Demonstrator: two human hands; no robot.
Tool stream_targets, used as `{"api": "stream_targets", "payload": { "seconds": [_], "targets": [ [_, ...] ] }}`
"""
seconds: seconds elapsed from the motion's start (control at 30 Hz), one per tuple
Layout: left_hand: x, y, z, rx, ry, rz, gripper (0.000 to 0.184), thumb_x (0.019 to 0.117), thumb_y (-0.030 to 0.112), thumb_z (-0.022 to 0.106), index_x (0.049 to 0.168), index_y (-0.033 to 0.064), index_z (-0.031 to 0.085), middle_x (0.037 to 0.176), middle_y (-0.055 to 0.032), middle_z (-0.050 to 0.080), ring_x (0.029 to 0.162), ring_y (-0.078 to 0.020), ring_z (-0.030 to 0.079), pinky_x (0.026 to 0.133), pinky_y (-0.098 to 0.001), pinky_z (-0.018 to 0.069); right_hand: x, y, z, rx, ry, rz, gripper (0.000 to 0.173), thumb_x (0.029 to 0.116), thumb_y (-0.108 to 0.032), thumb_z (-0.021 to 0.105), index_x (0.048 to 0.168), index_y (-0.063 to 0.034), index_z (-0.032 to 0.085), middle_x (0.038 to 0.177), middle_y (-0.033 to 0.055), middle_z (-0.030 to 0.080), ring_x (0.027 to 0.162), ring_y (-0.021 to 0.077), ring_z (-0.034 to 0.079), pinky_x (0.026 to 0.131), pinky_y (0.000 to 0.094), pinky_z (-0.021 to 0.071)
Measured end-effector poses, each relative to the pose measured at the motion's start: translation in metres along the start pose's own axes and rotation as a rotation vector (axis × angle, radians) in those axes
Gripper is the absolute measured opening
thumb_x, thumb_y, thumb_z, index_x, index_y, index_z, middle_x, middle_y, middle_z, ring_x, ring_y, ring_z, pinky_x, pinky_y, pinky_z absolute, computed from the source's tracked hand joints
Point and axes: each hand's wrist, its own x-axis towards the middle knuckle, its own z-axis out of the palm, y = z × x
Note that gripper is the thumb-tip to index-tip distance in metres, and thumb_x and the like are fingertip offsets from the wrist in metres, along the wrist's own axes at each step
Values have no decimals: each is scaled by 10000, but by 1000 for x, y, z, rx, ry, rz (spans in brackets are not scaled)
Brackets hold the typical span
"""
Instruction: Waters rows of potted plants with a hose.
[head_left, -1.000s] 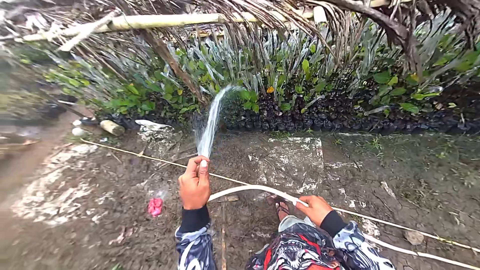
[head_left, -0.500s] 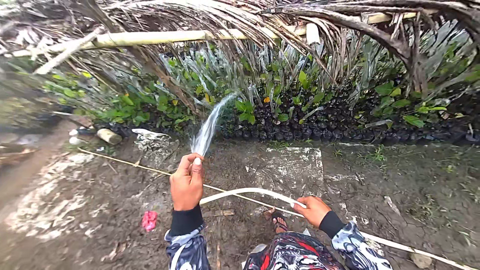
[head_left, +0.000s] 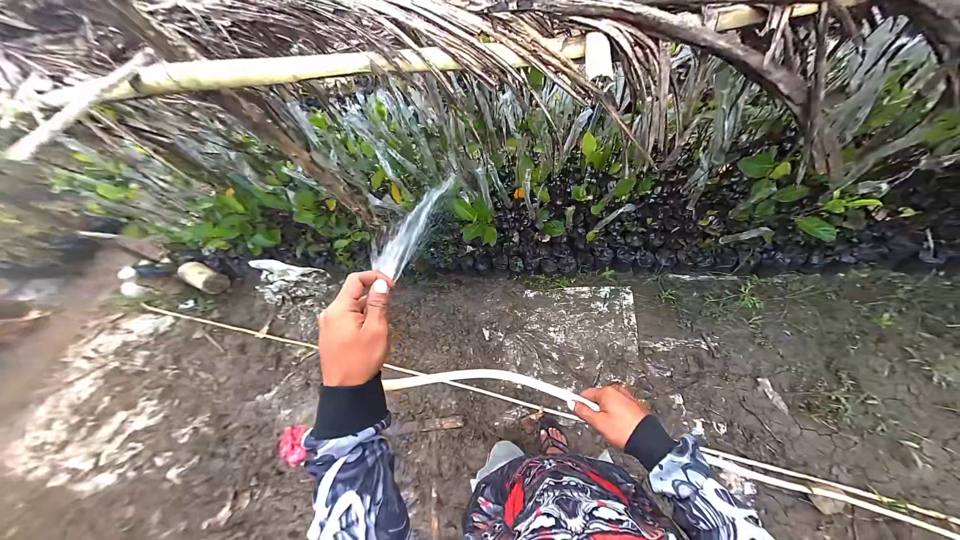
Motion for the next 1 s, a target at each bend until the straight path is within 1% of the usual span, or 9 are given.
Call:
{"api": "stream_targets", "payload": {
  "seconds": [0.07, 0.2, 0.3, 0.47, 0.57, 0.67, 0.77, 0.9, 1.0],
  "targets": [
    [5, 8, 0, -1, 7, 0, 302, 1088, 397, 430, 1174, 194, 637, 576, 27, 458, 408, -119, 400, 405, -331, 386, -1, -1, -4, 6, -3, 5, 493, 1030, -537, 511, 1063, -105, 745, 928, 155, 722, 933, 331, 690, 861, 585, 513],
    [18, 19, 5, 39, -89, 17, 286, 1093, 368, 435, 1150, 180, 643, 580, -6, 471, 412, -155, 415, 412, -374, 397, 1, 4, -8, 30, 37, -3, 497, 1031, -539, 509, 1060, -110, 757, 913, 153, 726, 920, 333, 693, 857, 591, 517],
    [28, 27, 9, 62, -79, 36, 296, 1097, 385, 423, 1157, 186, 634, 575, -13, 463, 406, -159, 406, 409, -376, 394, 5, 9, -7, 42, 41, 0, 499, 1032, -546, 504, 1058, -116, 757, 905, 143, 725, 909, 326, 692, 850, 586, 517],
    [47, 36, 19, 130, -122, 21, 296, 1102, 391, 427, 1154, 194, 642, 621, -50, 515, 437, -205, 450, 436, -432, 421, 4, 5, -8, 60, 45, 13, 495, 1032, -543, 508, 1063, -116, 757, 917, 144, 726, 922, 321, 691, 857, 580, 515],
    [54, 47, 21, 134, -94, 13, 325, 1104, 425, 404, 1175, 198, 625, 621, -61, 513, 427, -211, 440, 425, -432, 415, 1, 6, -11, 87, 58, 18, 488, 1033, -540, 513, 1055, -118, 756, 904, 139, 723, 909, 310, 688, 852, 572, 515],
    [61, 61, 23, 149, -120, 4, 320, 1114, 380, 409, 1168, 154, 630, 669, -87, 547, 474, -231, 472, 473, -454, 427, 3, 8, -13, 103, 73, 22, 484, 1040, -529, 510, 1058, -116, 764, 917, 142, 726, 924, 311, 689, 864, 574, 513],
    [74, 70, 21, 144, -122, -20, 279, 1105, 332, 440, 1145, 150, 647, 717, -68, 565, 549, -229, 516, 545, -486, 450, 4, 7, -13, 103, 82, 26, 482, 1039, -536, 513, 1053, -122, 758, 904, 131, 720, 907, 303, 686, 848, 567, 514],
    [80, 76, 21, 162, -129, 0, 278, 1106, 331, 444, 1145, 149, 651, 723, -68, 575, 565, -227, 532, 562, -490, 457, 5, 4, -10, 112, 89, 29, 479, 1034, -542, 516, 1046, -131, 761, 892, 121, 719, 899, 292, 685, 841, 557, 516],
    [81, 77, 17, 138, -95, 6, 289, 1105, 348, 438, 1164, 151, 641, 713, -64, 559, 546, -213, 514, 544, -470, 454, 4, 4, -9, 123, 99, 27, 486, 1034, -544, 512, 1035, -124, 757, 871, 120, 708, 861, 288, 676, 816, 554, 514]
  ]
}}
